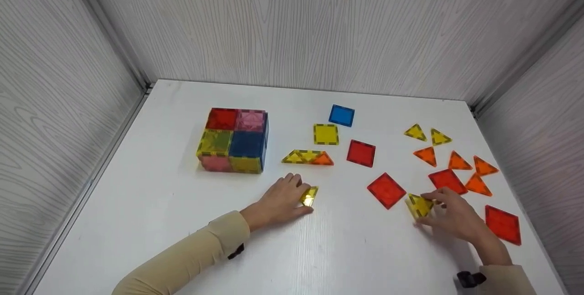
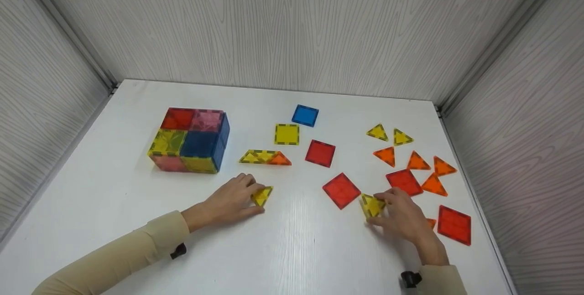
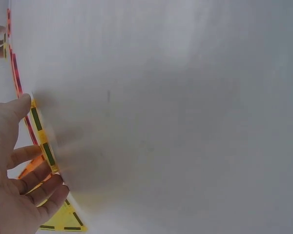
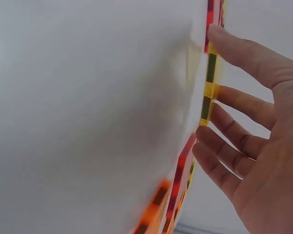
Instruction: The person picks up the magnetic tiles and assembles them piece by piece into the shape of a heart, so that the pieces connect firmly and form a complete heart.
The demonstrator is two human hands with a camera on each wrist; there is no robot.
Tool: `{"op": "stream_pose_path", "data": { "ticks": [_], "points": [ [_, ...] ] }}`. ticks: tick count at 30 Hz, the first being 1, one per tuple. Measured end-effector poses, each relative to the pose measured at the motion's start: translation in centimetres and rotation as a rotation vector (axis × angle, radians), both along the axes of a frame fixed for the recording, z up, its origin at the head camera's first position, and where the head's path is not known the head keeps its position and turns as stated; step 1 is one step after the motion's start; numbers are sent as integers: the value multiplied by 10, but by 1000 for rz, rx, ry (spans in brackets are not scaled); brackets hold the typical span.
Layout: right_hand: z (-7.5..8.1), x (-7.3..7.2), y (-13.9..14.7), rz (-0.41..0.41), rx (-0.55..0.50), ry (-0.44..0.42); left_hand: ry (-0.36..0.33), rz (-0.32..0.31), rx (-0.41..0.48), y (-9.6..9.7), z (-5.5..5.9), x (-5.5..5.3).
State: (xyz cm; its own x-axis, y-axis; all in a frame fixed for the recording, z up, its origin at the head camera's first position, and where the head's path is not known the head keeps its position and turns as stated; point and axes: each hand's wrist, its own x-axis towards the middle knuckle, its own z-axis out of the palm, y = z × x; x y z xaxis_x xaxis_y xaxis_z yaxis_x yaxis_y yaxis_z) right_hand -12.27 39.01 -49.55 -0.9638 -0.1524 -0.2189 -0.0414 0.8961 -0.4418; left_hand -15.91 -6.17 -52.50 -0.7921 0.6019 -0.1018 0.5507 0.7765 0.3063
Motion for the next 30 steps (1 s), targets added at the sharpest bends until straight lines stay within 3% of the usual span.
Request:
{"op": "stream_pose_path", "data": {
  "ticks": [7, 20, 30],
  "points": [
    [-2, -18, -49, 89, -94, 139, -1, 23, -1, -8, 0, 1],
    [-8, -45, -167, 278, -36, 108, 23, 37, -14, -13, 1, 1],
    [-18, -56, -209, 348, 80, 130, 41, 75, -32, -7, -1, -2]
  ]
}}
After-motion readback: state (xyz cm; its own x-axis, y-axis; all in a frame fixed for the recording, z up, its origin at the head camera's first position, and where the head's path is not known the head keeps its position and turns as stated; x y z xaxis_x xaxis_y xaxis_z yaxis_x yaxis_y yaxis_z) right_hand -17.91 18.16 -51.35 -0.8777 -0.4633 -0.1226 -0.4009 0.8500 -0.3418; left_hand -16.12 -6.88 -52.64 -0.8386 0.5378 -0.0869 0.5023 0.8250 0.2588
